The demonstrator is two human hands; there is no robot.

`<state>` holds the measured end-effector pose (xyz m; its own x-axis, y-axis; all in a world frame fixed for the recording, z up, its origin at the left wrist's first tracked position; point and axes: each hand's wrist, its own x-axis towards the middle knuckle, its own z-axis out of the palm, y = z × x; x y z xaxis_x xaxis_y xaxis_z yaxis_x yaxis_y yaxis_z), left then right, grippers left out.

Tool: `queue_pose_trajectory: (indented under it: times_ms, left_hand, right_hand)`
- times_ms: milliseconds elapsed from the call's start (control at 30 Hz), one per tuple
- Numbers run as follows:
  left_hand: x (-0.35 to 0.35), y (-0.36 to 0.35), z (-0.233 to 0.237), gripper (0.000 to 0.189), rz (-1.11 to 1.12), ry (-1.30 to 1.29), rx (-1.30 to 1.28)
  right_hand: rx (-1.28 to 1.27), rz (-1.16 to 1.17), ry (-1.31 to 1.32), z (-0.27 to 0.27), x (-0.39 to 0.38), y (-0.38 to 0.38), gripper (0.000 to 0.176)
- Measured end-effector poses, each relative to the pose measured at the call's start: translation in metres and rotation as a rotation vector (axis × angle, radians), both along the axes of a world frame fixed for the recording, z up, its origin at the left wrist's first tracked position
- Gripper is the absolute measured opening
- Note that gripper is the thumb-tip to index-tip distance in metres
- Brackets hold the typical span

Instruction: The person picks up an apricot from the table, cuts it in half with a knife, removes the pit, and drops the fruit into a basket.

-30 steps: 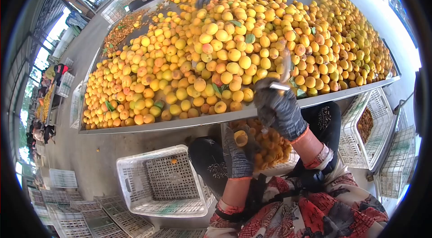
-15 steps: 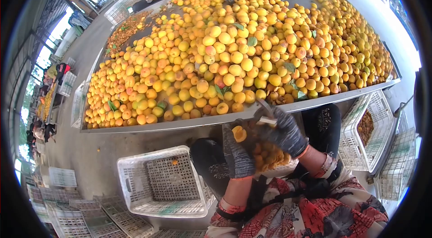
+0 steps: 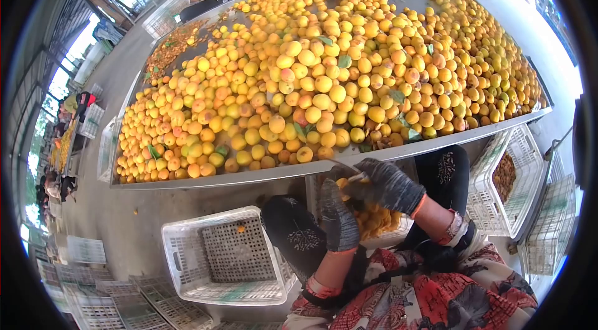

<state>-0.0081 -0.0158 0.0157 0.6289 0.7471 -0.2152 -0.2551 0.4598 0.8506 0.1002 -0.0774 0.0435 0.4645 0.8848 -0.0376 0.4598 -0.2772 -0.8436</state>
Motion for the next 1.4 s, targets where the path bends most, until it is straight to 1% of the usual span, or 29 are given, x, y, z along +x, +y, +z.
queue_pose_trajectory:
  times_ms: [67,133,167,233,267,333,367,400,433,467,533,567,633,667,733,767,800,833,867,933,967,1033,1167,1233,1267,1300,1333,1367,1400]
  left_hand:
    - [0.0,-0.002,-0.004,0.04,-0.03,0.013,-0.014]
    - [-0.001,-0.002,-0.014,0.037,0.051,0.236,-0.011]
    - [-0.001,-0.004,-0.007,0.037,0.052,0.237,-0.012]
    - [0.005,-0.007,0.024,0.037,0.127,0.208,-0.317]
    - [0.008,-0.006,0.036,0.037,0.131,0.206,-0.319]
    - [0.009,-0.001,0.053,0.037,0.204,0.245,-0.754]
    - [0.005,0.005,0.018,0.037,0.203,0.242,-0.755]
    - [-0.003,0.014,-0.049,0.032,-0.042,0.235,-0.294]
    - [-0.011,0.018,-0.095,0.028,-0.278,0.22,0.17]
    - [-0.017,0.016,-0.109,0.028,-0.275,0.219,0.169]
    - [-0.021,0.013,-0.122,0.031,-0.469,0.465,0.761]
    - [-0.017,0.012,-0.11,0.031,-0.467,0.46,0.761]
    - [-0.009,0.012,-0.076,0.035,-0.318,0.256,-0.343]
    - [-0.009,0.018,-0.115,0.035,-0.313,0.257,-0.343]
    - [-0.005,0.039,-0.221,0.033,-0.552,0.3,0.038]
    - [-0.007,0.035,-0.185,0.033,-0.548,0.3,0.041]
    - [-0.011,0.024,-0.11,0.036,-0.389,0.272,-0.185]
    - [-0.013,0.019,-0.069,0.04,-0.227,0.241,-0.408]
    - [-0.017,0.02,-0.085,0.04,-0.225,0.238,-0.405]
    - [-0.024,0.02,-0.13,0.039,-0.238,0.239,0.419]
    - [-0.022,0.02,-0.114,0.039,-0.241,0.232,0.424]
    - [-0.024,0.017,-0.071,0.036,-0.211,0.092,-0.099]
    - [-0.024,0.025,-0.066,0.036,-0.208,0.151,-0.074]
    - [-0.022,0.027,-0.047,0.029,0.014,-0.086,-0.189]
    - [-0.022,0.028,-0.033,0.029,0.023,-0.082,-0.191]
    - [-0.022,0.029,-0.016,0.032,0.106,-0.012,-0.081]
    - [-0.022,0.029,-0.004,0.034,0.185,0.058,0.031]
    - [-0.022,0.031,0.001,0.034,0.19,0.061,0.032]
    - [-0.022,0.032,0.004,0.037,0.201,0.03,0.163]
  right_hand:
    - [-0.012,-0.041,-0.082,0.01,-0.012,0.001,0.027]
    - [-0.029,-0.089,-0.257,0.009,-0.019,0.004,0.024]
    - [-0.029,-0.088,-0.256,0.003,-0.022,0.003,0.024]
    - [0.218,-0.038,-0.472,-0.015,-0.021,-0.001,0.026]
    - [0.218,-0.033,-0.474,-0.026,-0.016,-0.004,0.026]
    - [0.332,0.011,-0.713,-0.045,-0.009,-0.009,0.028]
    - [0.331,0.013,-0.715,-0.036,-0.005,-0.009,0.028]
    - [0.303,-0.079,-0.703,-0.02,0.002,-0.008,0.029]
    - [0.274,-0.171,-0.688,-0.009,0.01,-0.004,0.03]
    - [0.274,-0.168,-0.688,-0.006,0.02,0.002,0.03]
    - [0.018,-0.296,-0.369,-0.003,0.036,0.014,0.036]
    - [0.017,-0.296,-0.374,-0.001,0.039,0.021,0.036]
    - [-0.12,-0.084,-0.273,0.001,0.037,0.04,0.036]
    - [-0.04,-0.04,-0.381,-0.006,0.034,0.049,0.036]
    - [-0.103,-0.002,-0.371,0.002,0.024,0.072,0.036]
    - [-0.168,0.03,-0.363,0.005,0.02,0.082,0.036]
    - [-0.165,0.034,-0.364,0.003,0.017,0.091,0.036]
    - [-0.187,0.048,-0.385,-0.004,0.015,0.1,0.035]
    - [-0.209,0.061,-0.408,-0.009,0.013,0.108,0.034]
    - [-0.252,0.05,-0.467,-0.01,0.006,0.12,0.036]
    - [-0.301,0.04,-0.52,-0.012,0.004,0.122,0.037]
    - [-0.281,0.02,-0.518,-0.017,0.005,0.121,0.034]
    - [-0.128,-0.034,-0.421,-0.014,0.012,0.112,0.032]
    - [-0.1,-0.059,-0.361,-0.012,0.013,0.099,0.03]
    - [0.081,0.012,0.047,-0.01,0.015,0.089,0.029]
    - [0.259,0.079,0.459,-0.006,0.015,0.08,0.028]
    - [0.257,0.083,0.465,0.008,0.013,0.071,0.028]
    - [0.049,0.066,0.467,0.028,0.011,0.062,0.028]
    - [-0.159,0.047,0.466,0.036,0.011,0.056,0.027]
